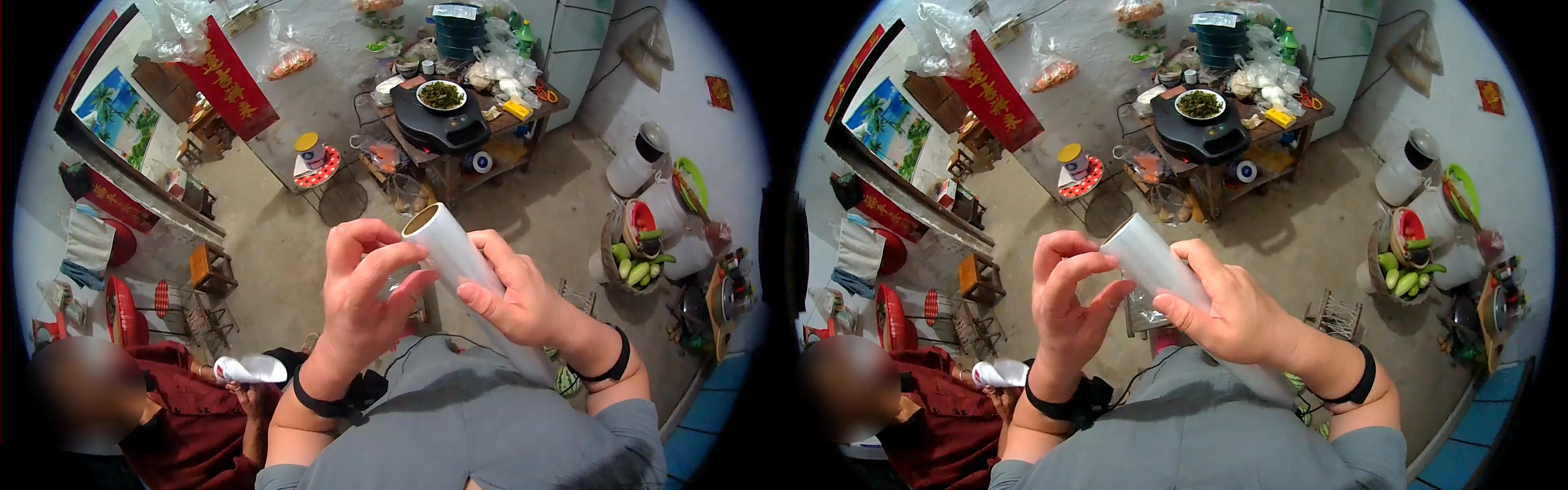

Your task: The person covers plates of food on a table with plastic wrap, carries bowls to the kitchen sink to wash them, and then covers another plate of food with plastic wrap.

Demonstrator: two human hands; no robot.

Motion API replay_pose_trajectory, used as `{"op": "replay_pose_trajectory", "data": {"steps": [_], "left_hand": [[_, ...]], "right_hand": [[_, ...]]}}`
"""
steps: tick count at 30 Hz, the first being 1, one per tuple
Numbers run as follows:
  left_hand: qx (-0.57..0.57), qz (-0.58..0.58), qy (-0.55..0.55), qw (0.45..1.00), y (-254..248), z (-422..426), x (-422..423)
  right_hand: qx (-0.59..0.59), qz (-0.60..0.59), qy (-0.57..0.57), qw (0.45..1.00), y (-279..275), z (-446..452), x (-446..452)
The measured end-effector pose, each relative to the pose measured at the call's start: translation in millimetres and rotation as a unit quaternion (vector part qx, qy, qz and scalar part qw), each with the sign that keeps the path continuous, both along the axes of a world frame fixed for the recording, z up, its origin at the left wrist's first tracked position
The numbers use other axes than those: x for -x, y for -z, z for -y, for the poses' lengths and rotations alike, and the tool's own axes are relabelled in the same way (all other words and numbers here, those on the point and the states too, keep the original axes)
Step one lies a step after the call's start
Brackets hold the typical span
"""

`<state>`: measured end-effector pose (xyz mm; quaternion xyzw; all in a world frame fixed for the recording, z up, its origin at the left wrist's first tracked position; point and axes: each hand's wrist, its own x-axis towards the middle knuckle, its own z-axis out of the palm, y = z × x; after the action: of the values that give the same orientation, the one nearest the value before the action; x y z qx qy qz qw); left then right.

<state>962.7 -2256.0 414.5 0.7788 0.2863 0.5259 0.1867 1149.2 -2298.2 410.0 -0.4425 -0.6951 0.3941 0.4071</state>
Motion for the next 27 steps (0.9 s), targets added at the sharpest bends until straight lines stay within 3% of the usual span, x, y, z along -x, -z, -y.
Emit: {"op": "replay_pose_trajectory", "data": {"steps": [5, 9, 15, 17, 21, 23, 27], "left_hand": [[-0.084, -0.12, -0.018, 0.989, -4.4, -9.7, 4.7], [-0.091, -0.14, -0.023, 0.986, -2.7, -11.8, 3.7], [-0.067, -0.114, 0.027, 0.991, -7.1, -12.5, 10.1], [-0.07, -0.094, 0.061, 0.991, -6.7, -12.3, 11.8], [-0.016, -0.045, 0.115, 0.992, -1.3, -8.8, 13.0], [0.109, 0.035, 0.137, 0.984, 6.0, -5.3, 15.4], [0.126, 0.111, 0.147, 0.975, 11.6, -7.9, 19.3]], "right_hand": [[0.035, 0.009, -0.028, 0.999, -2.7, -4.5, -5.6], [0.046, -0.006, -0.035, 0.998, 4.5, -7.8, -9.3], [0.157, -0.145, -0.138, 0.967, 16.7, -18.0, -15.2], [0.284, -0.184, -0.176, 0.924, 11.3, -18.8, -17.3], [0.307, -0.186, -0.184, 0.915, 13.4, -22.4, -14.2], [0.325, -0.223, -0.176, 0.902, 12.6, -23.3, -9.6], [0.338, -0.232, -0.186, 0.893, 18.9, -27.0, -6.3]]}}
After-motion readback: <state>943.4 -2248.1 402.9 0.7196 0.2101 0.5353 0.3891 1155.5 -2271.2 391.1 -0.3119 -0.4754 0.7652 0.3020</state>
